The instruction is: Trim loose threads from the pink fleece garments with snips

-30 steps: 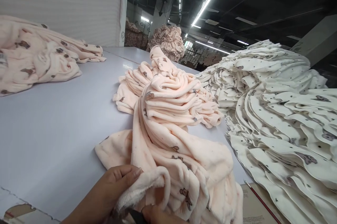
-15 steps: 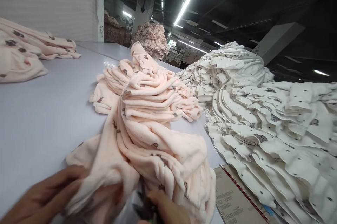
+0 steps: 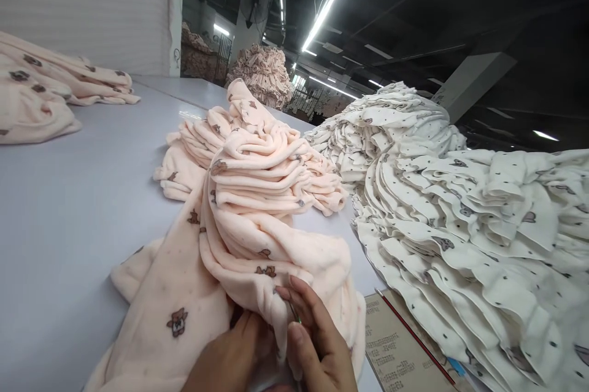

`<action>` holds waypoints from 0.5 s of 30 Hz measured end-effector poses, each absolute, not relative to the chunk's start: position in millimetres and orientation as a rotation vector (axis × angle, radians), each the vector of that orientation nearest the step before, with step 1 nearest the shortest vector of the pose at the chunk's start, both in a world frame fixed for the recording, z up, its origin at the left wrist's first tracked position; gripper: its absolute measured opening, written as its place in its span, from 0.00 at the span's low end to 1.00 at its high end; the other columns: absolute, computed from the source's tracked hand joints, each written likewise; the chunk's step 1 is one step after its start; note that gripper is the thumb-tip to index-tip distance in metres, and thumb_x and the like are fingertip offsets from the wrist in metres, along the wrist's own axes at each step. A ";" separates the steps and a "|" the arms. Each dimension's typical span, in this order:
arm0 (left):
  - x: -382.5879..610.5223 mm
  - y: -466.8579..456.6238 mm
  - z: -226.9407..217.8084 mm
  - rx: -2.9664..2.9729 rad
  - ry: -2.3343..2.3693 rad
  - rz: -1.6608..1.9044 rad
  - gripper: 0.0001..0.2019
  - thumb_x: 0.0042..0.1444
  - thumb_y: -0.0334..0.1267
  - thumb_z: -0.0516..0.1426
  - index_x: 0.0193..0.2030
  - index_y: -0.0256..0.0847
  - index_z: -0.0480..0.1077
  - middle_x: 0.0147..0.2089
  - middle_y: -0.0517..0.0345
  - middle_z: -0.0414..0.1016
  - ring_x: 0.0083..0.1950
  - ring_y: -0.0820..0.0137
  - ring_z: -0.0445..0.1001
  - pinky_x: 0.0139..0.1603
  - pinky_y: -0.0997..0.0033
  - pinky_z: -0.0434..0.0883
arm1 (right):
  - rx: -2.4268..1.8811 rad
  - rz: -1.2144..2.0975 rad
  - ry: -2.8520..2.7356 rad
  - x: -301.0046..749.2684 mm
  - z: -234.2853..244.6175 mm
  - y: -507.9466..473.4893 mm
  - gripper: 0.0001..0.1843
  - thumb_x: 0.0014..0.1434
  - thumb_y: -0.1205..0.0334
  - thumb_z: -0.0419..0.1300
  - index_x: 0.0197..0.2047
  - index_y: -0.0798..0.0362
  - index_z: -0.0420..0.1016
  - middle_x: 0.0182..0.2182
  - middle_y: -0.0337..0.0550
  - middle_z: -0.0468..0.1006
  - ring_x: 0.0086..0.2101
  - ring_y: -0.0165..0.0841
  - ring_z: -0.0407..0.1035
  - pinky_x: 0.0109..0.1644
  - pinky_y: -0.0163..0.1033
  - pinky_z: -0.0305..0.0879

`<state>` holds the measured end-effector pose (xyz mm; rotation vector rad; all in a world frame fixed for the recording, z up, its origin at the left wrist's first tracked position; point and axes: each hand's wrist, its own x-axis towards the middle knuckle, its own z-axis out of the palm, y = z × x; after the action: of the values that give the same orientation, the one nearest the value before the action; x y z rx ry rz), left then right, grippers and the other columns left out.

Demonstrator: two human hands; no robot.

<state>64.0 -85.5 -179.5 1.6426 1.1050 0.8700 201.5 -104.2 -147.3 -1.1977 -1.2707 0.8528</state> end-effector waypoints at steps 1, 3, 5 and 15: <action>72.6 -82.2 -181.0 1.659 1.099 0.882 0.31 0.42 0.37 0.62 0.56 0.38 0.64 0.49 0.44 0.74 0.38 0.57 0.74 0.32 0.68 0.65 | -1.181 0.872 -1.269 200.0 -148.5 -103.5 0.26 0.57 0.47 0.60 0.57 0.45 0.67 0.50 0.45 0.76 0.53 0.36 0.67 0.53 0.36 0.66; 81.3 -76.2 -182.7 1.625 1.037 0.931 0.26 0.48 0.37 0.56 0.56 0.35 0.62 0.56 0.41 0.69 0.51 0.53 0.70 0.44 0.66 0.68 | -1.190 0.888 -1.283 197.9 -151.5 -101.6 0.27 0.57 0.46 0.60 0.57 0.45 0.67 0.51 0.44 0.75 0.54 0.36 0.67 0.54 0.35 0.66; 78.3 -73.4 -181.3 1.611 1.006 0.958 0.19 0.51 0.36 0.51 0.51 0.35 0.64 0.51 0.43 0.71 0.53 0.57 0.68 0.51 0.66 0.66 | -1.270 0.848 -1.335 196.6 -154.1 -99.1 0.24 0.58 0.49 0.59 0.56 0.45 0.68 0.52 0.43 0.74 0.54 0.35 0.66 0.56 0.36 0.63; 56.6 -91.6 -180.2 1.415 1.168 1.085 0.09 0.45 0.36 0.57 0.35 0.44 0.63 0.31 0.58 0.70 0.33 0.63 0.70 0.35 0.72 0.67 | -1.397 0.720 -1.495 190.9 -152.0 -92.3 0.11 0.51 0.63 0.54 0.38 0.50 0.74 0.29 0.38 0.76 0.30 0.33 0.70 0.34 0.33 0.65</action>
<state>56.6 -91.6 -180.2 1.4145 1.1677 1.0854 190.9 -92.3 -152.0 -1.3966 -1.4947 0.7201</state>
